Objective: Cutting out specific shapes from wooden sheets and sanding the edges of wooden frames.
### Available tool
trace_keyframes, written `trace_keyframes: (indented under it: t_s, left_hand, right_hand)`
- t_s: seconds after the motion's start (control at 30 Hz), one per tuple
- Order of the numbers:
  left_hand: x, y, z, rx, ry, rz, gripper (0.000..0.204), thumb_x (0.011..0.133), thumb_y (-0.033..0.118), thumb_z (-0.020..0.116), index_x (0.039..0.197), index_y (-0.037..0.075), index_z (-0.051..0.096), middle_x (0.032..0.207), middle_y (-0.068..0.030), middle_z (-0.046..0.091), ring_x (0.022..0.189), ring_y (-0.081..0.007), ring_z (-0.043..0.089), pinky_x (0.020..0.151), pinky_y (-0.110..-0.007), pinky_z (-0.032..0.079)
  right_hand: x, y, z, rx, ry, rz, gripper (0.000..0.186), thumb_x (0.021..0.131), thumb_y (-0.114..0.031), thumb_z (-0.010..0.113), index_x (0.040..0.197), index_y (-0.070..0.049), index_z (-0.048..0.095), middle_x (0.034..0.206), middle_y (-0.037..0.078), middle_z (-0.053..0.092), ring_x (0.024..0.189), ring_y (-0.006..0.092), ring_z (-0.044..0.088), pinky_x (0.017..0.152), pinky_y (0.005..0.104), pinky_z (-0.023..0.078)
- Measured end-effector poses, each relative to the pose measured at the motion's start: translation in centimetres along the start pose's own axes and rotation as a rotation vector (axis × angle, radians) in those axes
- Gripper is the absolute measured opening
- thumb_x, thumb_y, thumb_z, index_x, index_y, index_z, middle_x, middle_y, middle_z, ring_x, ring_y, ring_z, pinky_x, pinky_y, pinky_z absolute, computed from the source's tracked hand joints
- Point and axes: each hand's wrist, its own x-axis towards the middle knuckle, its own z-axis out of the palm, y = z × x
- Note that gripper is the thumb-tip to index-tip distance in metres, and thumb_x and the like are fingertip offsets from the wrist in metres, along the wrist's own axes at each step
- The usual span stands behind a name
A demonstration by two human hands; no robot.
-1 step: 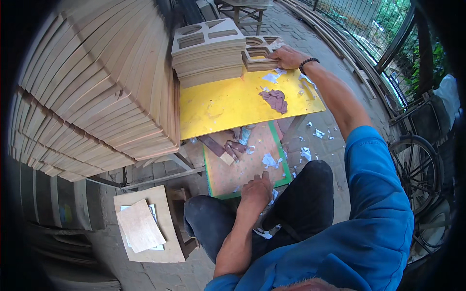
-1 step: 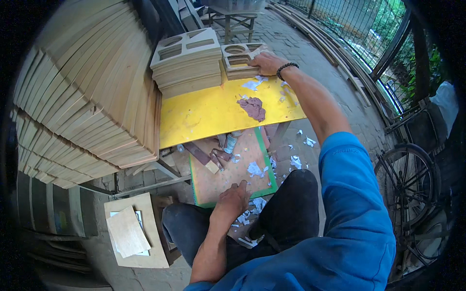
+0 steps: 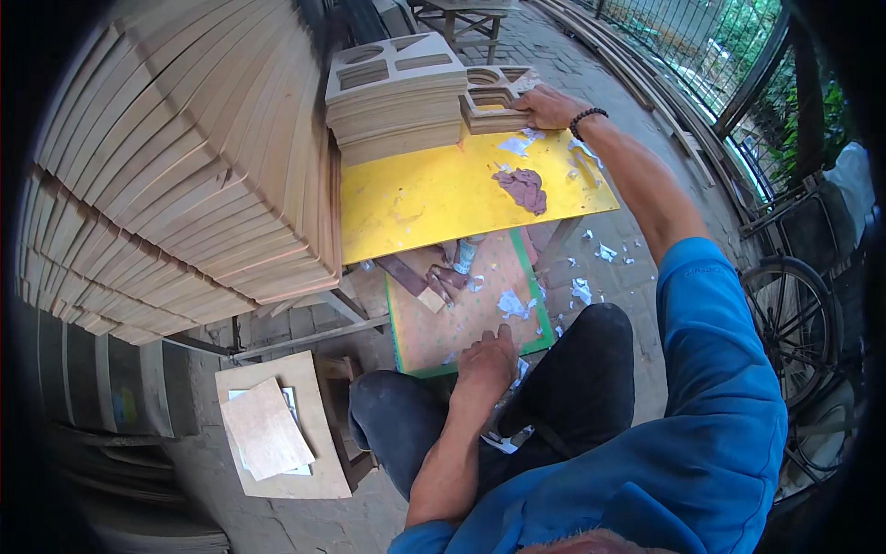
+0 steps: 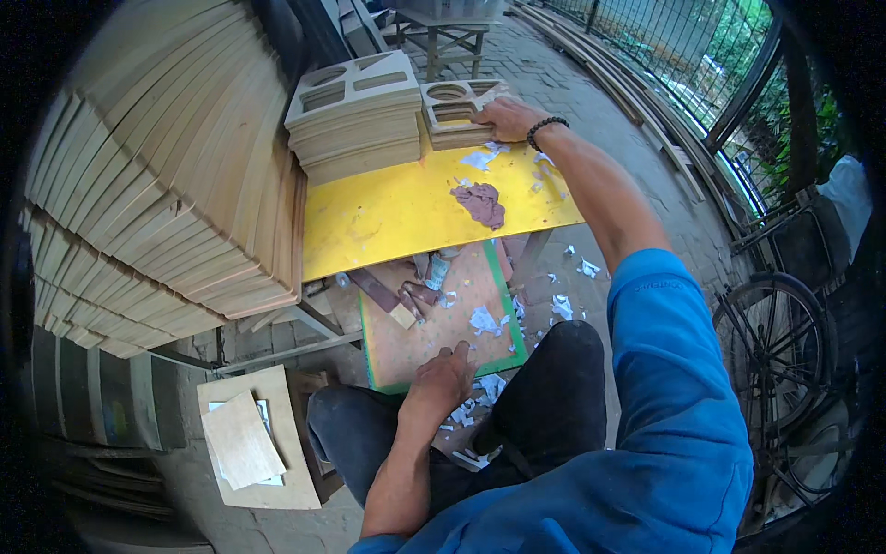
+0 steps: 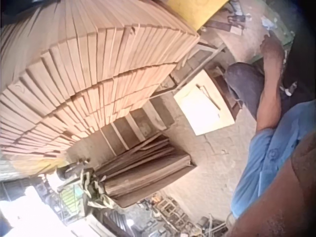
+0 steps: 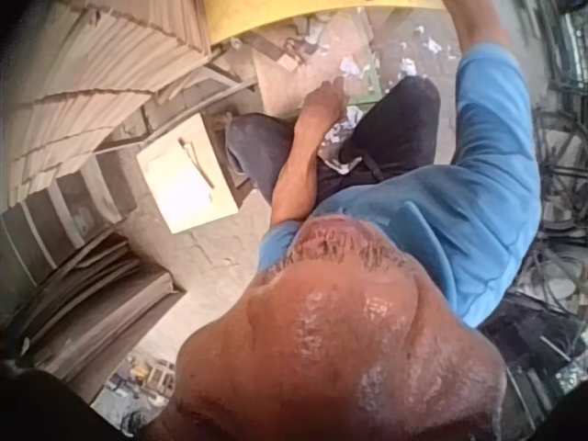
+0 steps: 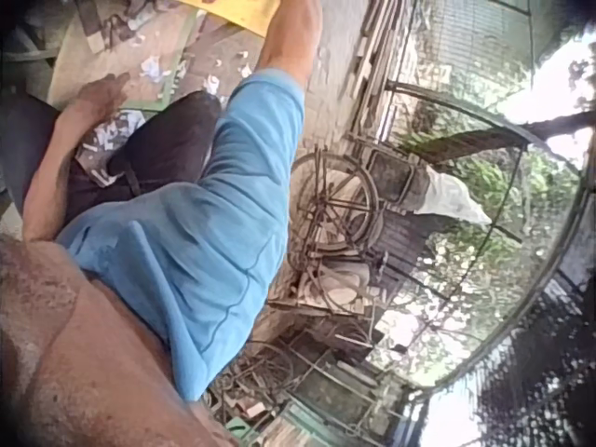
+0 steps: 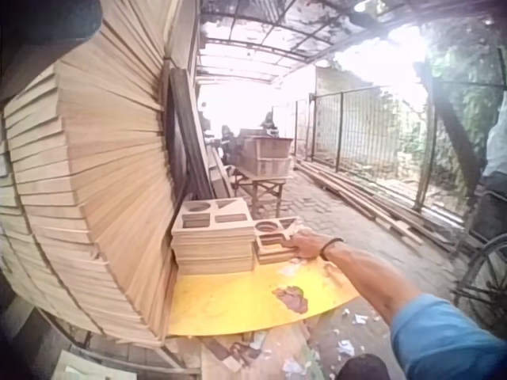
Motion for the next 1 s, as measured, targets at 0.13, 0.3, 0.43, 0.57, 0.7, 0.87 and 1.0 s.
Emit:
trace_keyframes:
  t_s: [0.13, 0.3, 0.43, 0.57, 0.7, 0.87, 1.0]
  left_hand:
    - [0.4, 0.2, 0.2, 0.013, -0.011, 0.023, 0.032, 0.101, 0.029, 0.053, 0.12, 0.002, 0.053, 0.106, -0.0244, 0.064, 0.098, -0.0435, 0.066, 0.086, -0.053, 0.052]
    - [0.1, 0.3, 0.1, -0.002, 0.018, 0.058, 0.034, 0.101, 0.029, 0.053, 0.121, 0.001, 0.054, 0.104, -0.025, 0.064, 0.098, -0.0414, 0.066, 0.086, -0.051, 0.052]
    - [-0.4, -0.2, 0.1, -0.016, 0.043, 0.066, 0.036, 0.101, 0.029, 0.053, 0.124, 0.0, 0.055, 0.102, -0.0254, 0.064, 0.098, -0.0413, 0.065, 0.086, -0.05, 0.051]
    - [0.0, 0.3, 0.7, -0.051, 0.031, 0.104, 0.038, 0.101, 0.028, 0.054, 0.125, -0.001, 0.055, 0.103, -0.0256, 0.065, 0.097, -0.0431, 0.065, 0.086, -0.05, 0.051]
    - [0.9, 0.2, 1.6, -0.044, -0.019, 0.145, 0.042, 0.1, 0.028, 0.056, 0.131, -0.001, 0.053, 0.106, -0.0272, 0.065, 0.099, -0.044, 0.065, 0.087, -0.05, 0.051]
    - [2.3, 2.1, 0.2, -0.17, 0.334, 0.26, 0.057, 0.097, 0.021, 0.058, 0.147, 0.001, 0.037, 0.116, -0.0323, 0.061, 0.098, -0.046, 0.066, 0.087, -0.051, 0.052]
    - [7.4, 7.1, -2.5, -0.867, 0.424, 0.152, 0.065, 0.095, 0.015, 0.064, 0.15, 0.004, 0.032, 0.125, -0.0359, 0.056, 0.116, -0.0457, 0.059, 0.09, -0.051, 0.052]
  right_hand:
    - [-0.8, 0.3, -0.8, -0.006, -0.075, 0.072, 0.054, 0.087, -0.013, 0.064, 0.14, -0.022, 0.059, 0.127, 0.017, 0.062, 0.116, 0.0343, 0.059, 0.103, 0.0436, 0.046]
    - [-4.3, -0.5, -0.5, -0.03, 0.299, -0.13, 0.038, 0.085, -0.011, 0.067, 0.123, -0.013, 0.065, 0.111, 0.017, 0.07, 0.107, 0.0381, 0.064, 0.094, 0.0463, 0.05]
    - [-5.8, -3.8, 3.0, 0.343, 0.173, 0.072, 0.039, 0.093, -0.032, 0.063, 0.125, -0.009, 0.062, 0.113, 0.023, 0.068, 0.108, 0.0394, 0.064, 0.093, 0.0463, 0.05]
    - [-6.4, -6.4, 5.6, 0.255, 0.274, 0.222, 0.051, 0.091, -0.05, 0.064, 0.119, -0.008, 0.068, 0.118, 0.022, 0.067, 0.114, 0.0382, 0.062, 0.096, 0.0468, 0.049]
    - [-5.3, -3.9, 7.4, 0.258, 0.302, 0.089, 0.051, 0.086, -0.054, 0.07, 0.11, -0.009, 0.074, 0.12, 0.018, 0.067, 0.115, 0.0373, 0.061, 0.097, 0.0459, 0.049]
    - [-5.8, -6.0, 6.7, 0.415, 0.359, -0.142, 0.024, 0.08, -0.019, 0.069, 0.097, -0.003, 0.071, 0.087, 0.018, 0.069, 0.088, 0.0392, 0.066, 0.076, 0.0451, 0.053]
    - [-7.9, -4.8, 6.0, 0.339, 0.418, -0.145, 0.014, 0.084, -0.007, 0.059, 0.094, -0.002, 0.068, 0.092, 0.018, 0.069, 0.091, 0.0401, 0.065, 0.078, 0.0467, 0.052]
